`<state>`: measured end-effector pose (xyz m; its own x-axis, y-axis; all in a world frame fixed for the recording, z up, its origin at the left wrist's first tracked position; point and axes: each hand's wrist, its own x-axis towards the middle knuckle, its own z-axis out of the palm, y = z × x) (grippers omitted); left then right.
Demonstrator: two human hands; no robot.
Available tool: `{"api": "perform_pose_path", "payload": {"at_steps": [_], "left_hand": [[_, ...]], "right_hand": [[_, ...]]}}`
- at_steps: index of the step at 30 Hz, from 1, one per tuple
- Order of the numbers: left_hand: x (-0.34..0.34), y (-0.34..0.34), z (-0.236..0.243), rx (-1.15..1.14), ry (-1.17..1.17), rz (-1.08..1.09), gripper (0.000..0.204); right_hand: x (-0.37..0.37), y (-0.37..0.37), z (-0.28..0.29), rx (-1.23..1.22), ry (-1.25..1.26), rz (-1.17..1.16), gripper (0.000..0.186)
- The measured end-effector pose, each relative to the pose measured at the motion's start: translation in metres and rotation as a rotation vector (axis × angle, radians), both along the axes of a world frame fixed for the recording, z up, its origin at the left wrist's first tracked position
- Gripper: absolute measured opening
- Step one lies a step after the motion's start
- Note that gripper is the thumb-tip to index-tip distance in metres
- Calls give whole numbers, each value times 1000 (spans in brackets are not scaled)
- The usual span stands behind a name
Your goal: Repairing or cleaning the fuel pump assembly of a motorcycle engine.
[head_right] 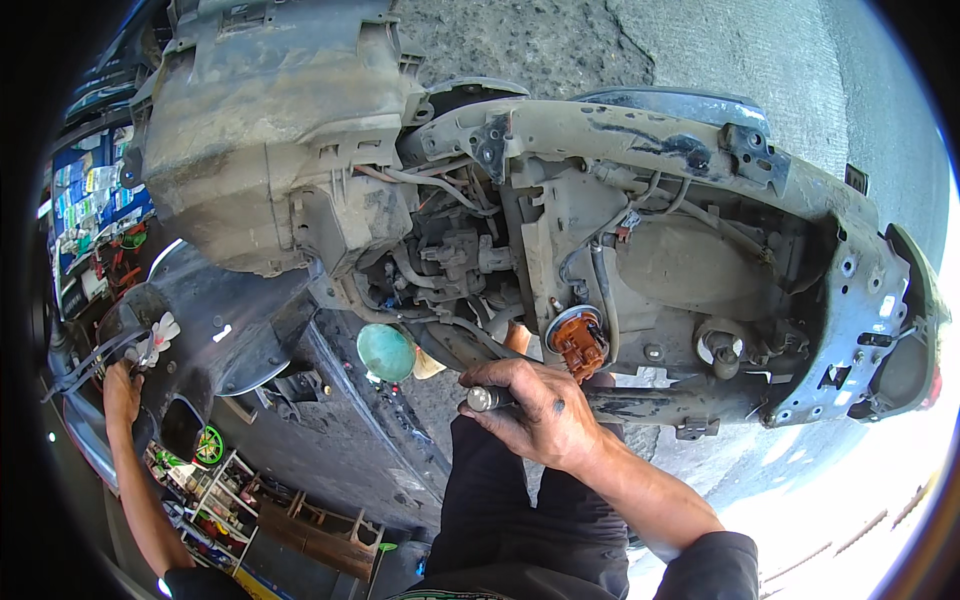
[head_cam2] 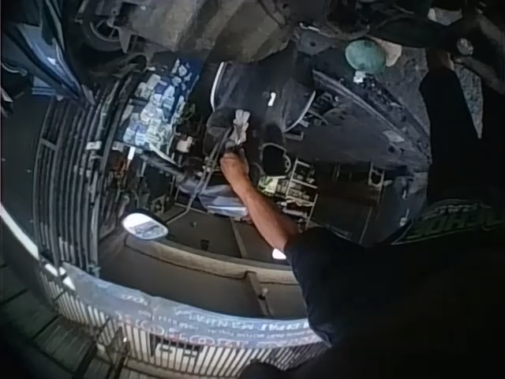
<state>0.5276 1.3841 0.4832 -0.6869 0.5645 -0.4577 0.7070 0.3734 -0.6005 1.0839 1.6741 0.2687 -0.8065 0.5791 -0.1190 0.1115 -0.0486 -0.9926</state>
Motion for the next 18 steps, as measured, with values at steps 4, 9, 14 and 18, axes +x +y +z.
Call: {"api": "perform_pose_path", "payload": {"at_steps": [4, 9, 14, 18], "left_hand": [[-8, -2, -3, -54, 33, 35, 22], [-13, 4, -9, -61, 54, 286, 18], [-16, -11, -17, 22, -34, 118, 29], [-29, -34, -14, -27, 34, -53, 44]], "right_hand": [[1, -1, -1, 0, -8, 7, 42], [0, 0, 0, 5, -12, 15, 42], [-1, 0, 0, 3, -27, 19, 42], [-1, 0, -1, -7, -25, 13, 42]]}}
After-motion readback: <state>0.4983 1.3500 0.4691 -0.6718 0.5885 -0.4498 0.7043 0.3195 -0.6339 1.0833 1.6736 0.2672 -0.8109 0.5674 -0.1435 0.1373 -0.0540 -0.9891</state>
